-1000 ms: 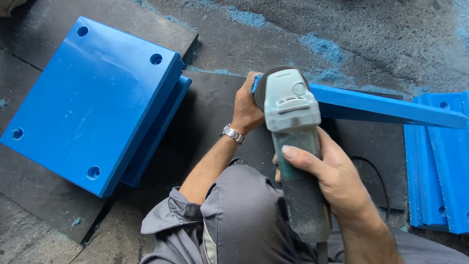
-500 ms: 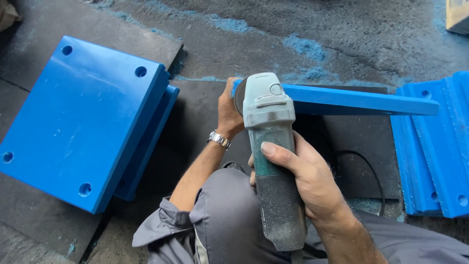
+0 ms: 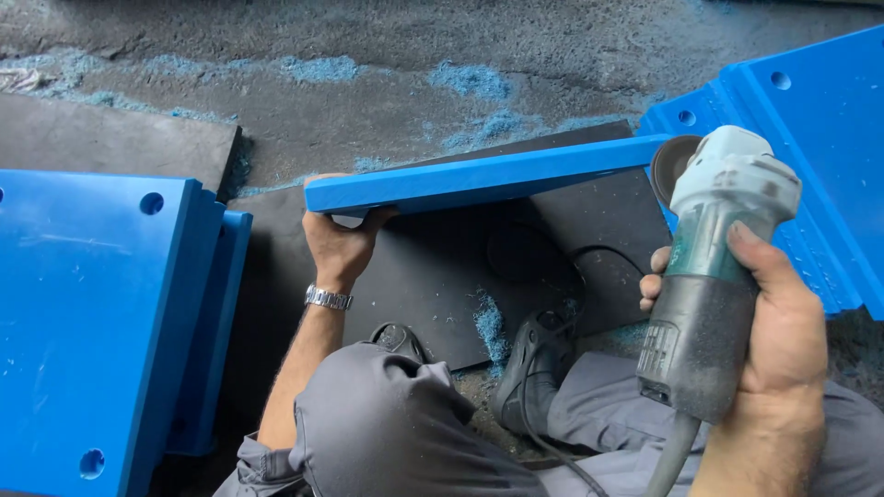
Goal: Grinding the edges of blue plastic plates with an angle grinder.
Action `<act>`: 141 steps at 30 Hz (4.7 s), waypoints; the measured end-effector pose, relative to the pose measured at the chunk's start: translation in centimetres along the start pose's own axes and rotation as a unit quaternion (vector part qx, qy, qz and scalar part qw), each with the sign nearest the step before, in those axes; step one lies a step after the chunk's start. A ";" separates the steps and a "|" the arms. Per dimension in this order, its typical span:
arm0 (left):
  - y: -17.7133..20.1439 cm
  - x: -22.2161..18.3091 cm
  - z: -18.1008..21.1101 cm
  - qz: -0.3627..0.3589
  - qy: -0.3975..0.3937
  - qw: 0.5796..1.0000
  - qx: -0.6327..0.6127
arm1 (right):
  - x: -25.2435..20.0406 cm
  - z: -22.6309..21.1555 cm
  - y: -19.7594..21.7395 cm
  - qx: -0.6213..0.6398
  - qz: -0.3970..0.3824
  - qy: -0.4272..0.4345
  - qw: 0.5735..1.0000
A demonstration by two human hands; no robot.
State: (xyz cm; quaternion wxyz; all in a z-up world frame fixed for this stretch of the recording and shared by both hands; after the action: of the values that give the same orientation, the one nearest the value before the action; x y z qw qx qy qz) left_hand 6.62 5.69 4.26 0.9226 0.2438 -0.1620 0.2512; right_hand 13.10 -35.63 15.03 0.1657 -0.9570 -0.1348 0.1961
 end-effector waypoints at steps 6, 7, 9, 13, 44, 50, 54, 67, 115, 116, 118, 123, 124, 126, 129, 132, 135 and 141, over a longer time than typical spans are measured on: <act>0.3 -0.2 -0.3 -0.002 0.022 1.000 0.002 | 0.0 3.7 -6.3 -0.016 -0.086 -0.070 0.994; 0.4 -0.3 -0.1 -0.008 0.019 1.000 0.000 | 0.0 3.9 -7.0 -0.013 -0.082 -0.068 0.994; 0.8 -0.6 0.5 0.000 -0.001 1.000 0.011 | -0.1 5.0 -9.6 0.000 -0.134 -0.100 0.986; 0.8 -0.5 1.1 -0.010 -0.004 1.000 0.020 | -0.4 4.2 -7.8 0.008 -0.129 -0.101 0.986; 1.2 -0.2 1.1 -0.004 0.010 0.998 0.055 | 1.6 1.5 0.2 0.039 -0.073 0.023 0.996; 1.0 -0.3 0.9 -0.015 0.006 0.997 0.072 | 1.8 1.2 1.9 0.062 -0.065 0.031 0.995; 1.6 -0.5 0.5 0.005 0.006 0.998 0.062 | 1.4 2.0 1.7 0.062 -0.071 0.022 0.995; 1.6 -0.7 0.2 0.005 0.001 0.999 0.049 | -0.4 0.2 2.5 0.074 -0.028 0.054 0.995; -25.0 14.0 13.4 -0.265 -0.131 0.893 0.338 | 1.0 0.2 10.3 0.048 0.053 0.039 0.997; -26.7 13.2 13.6 -0.302 -0.139 0.882 0.333 | 1.1 0.4 10.4 0.050 0.057 0.033 0.997; -29.2 12.1 13.6 -0.338 -0.143 0.871 0.327 | 1.4 0.7 10.3 0.050 0.059 0.024 0.997; -33.6 10.8 13.6 -0.341 -0.161 0.873 0.310 | 0.8 0.3 9.2 0.028 0.069 0.049 0.996; -34.0 10.8 13.3 -0.344 -0.165 0.872 0.307 | 0.7 0.3 9.3 0.028 0.074 0.051 0.996; -34.0 11.3 12.8 -0.327 -0.174 0.871 0.323 | 0.5 -0.2 9.0 0.010 0.074 0.071 0.995; -34.6 11.6 11.7 -0.352 -0.144 0.852 0.360 | 0.4 -0.1 9.7 0.003 0.086 0.079 0.993; -34.7 11.9 11.9 -0.326 -0.188 0.861 0.342 | 0.8 0.5 10.3 0.017 0.074 0.068 0.995; -35.2 9.4 11.5 -0.316 -0.263 0.807 0.424 | 1.6 0.8 10.1 0.042 0.040 0.074 0.996; -24.0 8.5 9.4 -0.309 -0.254 0.813 0.423 | 4.2 2.0 9.3 0.056 -0.028 0.067 0.996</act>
State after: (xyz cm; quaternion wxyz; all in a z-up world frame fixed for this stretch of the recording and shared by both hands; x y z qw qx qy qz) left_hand 24.91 -14.12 6.79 0.6831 0.7027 -0.1846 -0.0739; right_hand 17.82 -42.23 8.46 0.2333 -0.9529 -0.1394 0.1344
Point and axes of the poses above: each hand's wrist, its own x-axis towards the middle knuckle, its own y-axis out of the back of the hand, z = x × y, the point moved 10 cm from there along x, towards the middle knuckle, and after that the axes turned 10 degrees about -z, right-handed, at the moved point
